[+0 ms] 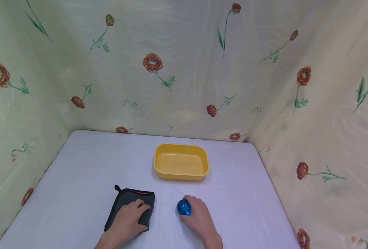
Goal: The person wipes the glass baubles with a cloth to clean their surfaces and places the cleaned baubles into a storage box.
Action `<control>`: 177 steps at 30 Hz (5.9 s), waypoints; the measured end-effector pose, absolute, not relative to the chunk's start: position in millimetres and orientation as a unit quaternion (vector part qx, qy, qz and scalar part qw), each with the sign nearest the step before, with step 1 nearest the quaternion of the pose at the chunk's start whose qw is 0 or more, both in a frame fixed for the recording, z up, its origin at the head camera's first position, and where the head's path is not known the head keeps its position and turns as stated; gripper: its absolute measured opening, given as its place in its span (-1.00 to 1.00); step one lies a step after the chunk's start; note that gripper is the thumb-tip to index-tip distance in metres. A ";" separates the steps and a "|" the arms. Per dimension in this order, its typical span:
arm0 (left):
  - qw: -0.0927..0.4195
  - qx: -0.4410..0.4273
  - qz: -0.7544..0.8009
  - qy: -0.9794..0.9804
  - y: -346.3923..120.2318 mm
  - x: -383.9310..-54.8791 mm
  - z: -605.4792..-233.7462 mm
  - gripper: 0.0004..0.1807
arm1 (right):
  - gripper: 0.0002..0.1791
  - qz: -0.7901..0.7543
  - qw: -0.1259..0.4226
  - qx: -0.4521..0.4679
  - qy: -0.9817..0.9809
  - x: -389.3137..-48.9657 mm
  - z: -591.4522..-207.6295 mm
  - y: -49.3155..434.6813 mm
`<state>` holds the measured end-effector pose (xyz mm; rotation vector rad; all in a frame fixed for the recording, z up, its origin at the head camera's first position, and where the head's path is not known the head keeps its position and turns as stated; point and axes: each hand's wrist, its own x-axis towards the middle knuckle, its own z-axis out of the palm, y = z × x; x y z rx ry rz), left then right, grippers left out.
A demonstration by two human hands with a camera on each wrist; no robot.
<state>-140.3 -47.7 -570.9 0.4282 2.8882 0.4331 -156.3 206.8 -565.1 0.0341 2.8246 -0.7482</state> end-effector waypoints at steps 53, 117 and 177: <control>-0.035 0.125 0.250 0.959 -60.3 -143.0 -557.2 -0.72 | -0.30 -0.239 0.053 -0.030 0.969 -140.7 -567.8 206.5; -0.054 0.066 0.489 0.868 -70.0 -149.6 -531.2 -0.69 | -0.32 -0.334 -0.026 -0.027 0.942 -131.6 -543.2 194.5; -0.042 0.017 0.602 0.798 -54.4 -158.2 -510.0 -0.75 | -0.34 -0.493 -0.066 -0.071 0.864 -131.5 -497.5 160.3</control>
